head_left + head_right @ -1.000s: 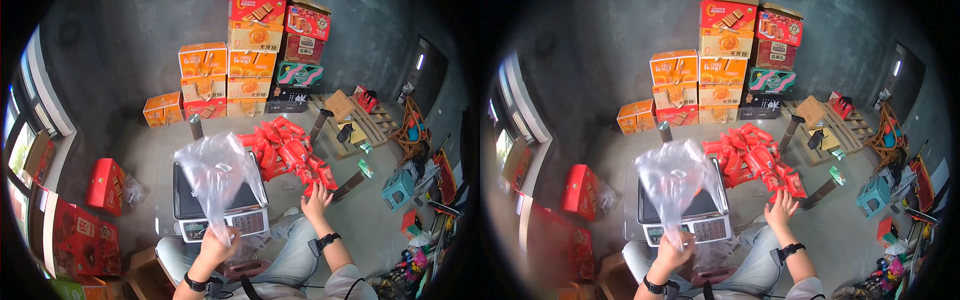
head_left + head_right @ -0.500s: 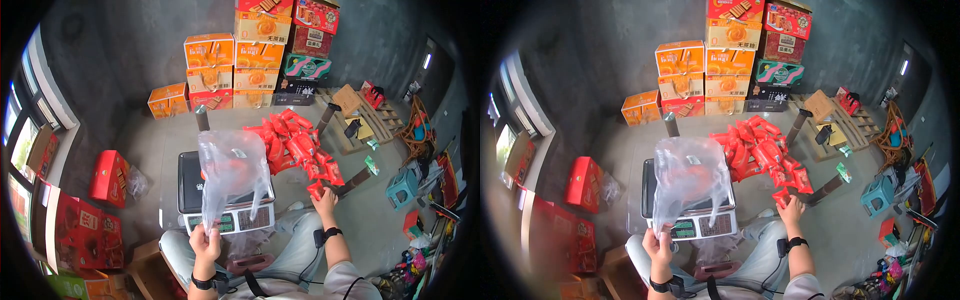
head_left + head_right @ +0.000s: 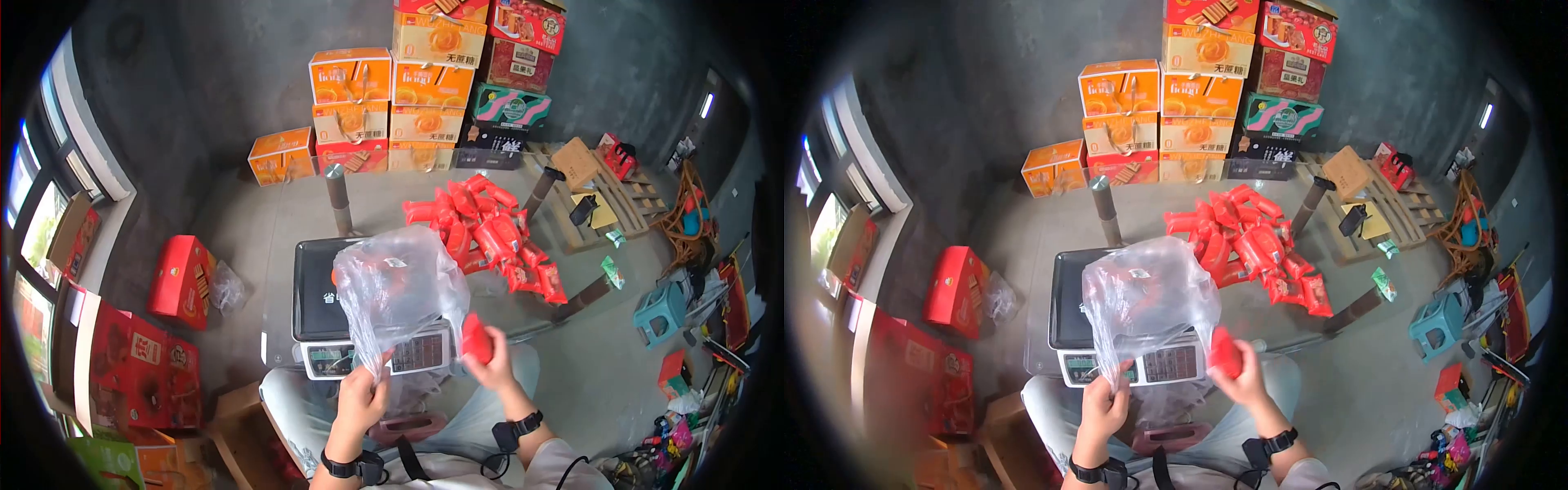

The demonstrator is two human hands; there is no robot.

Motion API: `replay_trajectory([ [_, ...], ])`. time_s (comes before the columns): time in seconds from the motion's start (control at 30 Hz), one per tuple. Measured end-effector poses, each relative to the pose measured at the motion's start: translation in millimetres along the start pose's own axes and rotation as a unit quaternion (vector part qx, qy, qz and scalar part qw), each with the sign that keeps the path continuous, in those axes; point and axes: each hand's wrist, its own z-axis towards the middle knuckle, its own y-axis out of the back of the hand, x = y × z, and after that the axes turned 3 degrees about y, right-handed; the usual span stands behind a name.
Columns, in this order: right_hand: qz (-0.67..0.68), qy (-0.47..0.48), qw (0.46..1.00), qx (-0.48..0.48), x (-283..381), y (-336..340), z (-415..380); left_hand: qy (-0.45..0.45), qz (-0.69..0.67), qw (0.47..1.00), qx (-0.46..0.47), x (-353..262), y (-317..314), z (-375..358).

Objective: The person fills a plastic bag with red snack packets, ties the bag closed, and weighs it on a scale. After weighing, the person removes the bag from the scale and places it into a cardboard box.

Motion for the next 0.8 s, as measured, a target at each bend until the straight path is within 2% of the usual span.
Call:
replay_trajectory([
  [0.07,0.012,0.025,0.985,0.169,54,-15,11,0.004,0.019,1.0,0.013,3,1,-2],
  [0.13,0.088,-0.024,0.958,0.274,86,-35,27,0.002,0.038,0.999,0.028,0,3,-3],
  [0.17,0.093,-0.022,0.959,0.268,83,-49,25,0.007,0.037,0.999,0.017,-4,4,-4],
  [0.23,0.188,-0.112,0.943,0.252,63,-78,25,0.0,0.028,1.0,0.003,-6,2,-6],
  [0.27,0.192,-0.102,0.943,0.252,56,-89,36,-0.027,0.069,0.997,0.028,-3,3,-11],
  [0.3,0.35,-0.253,0.87,0.235,50,-96,44,-0.035,0.071,0.996,0.033,0,1,-14],
  [0.33,0.489,-0.392,0.751,0.206,46,-102,51,-0.043,0.073,0.996,0.039,2,0,-15],
  [0.37,0.488,-0.421,0.753,0.131,52,-109,58,-0.043,0.073,0.996,0.038,4,-2,-15],
  [0.4,0.489,-0.422,0.752,0.131,58,-111,64,-0.027,0.072,0.996,0.038,4,-3,-17],
  [0.47,0.576,-0.386,0.716,0.08,72,-110,72,-0.011,0.073,0.996,0.042,3,-4,-19],
  [0.53,0.571,-0.384,0.721,0.083,78,-111,75,0.008,0.063,0.998,0.007,-1,-3,-19],
  [0.57,0.52,-0.36,0.772,0.062,79,-112,74,0.007,0.063,0.998,0.008,-2,-2,-19],
  [0.6,0.464,-0.335,0.819,0.041,80,-113,72,0.066,0.057,0.996,-0.012,-2,0,-19],
  [0.63,0.44,-0.339,0.831,0.028,76,-114,71,0.125,0.051,0.99,-0.032,-2,1,-19],
  [0.67,0.44,-0.338,0.832,0.028,68,-115,69,0.124,0.051,0.991,-0.032,0,1,-18],
  [0.73,0.326,-0.216,0.92,0.038,52,-115,66,0.118,-0.04,0.99,-0.06,8,1,-20],
  [0.77,0.313,-0.155,0.936,0.041,61,-114,65,0.111,-0.1,0.987,-0.063,11,-2,-21],
  [0.8,0.298,-0.094,0.949,0.044,71,-113,63,0.113,-0.101,0.987,-0.062,13,-4,-23],
])
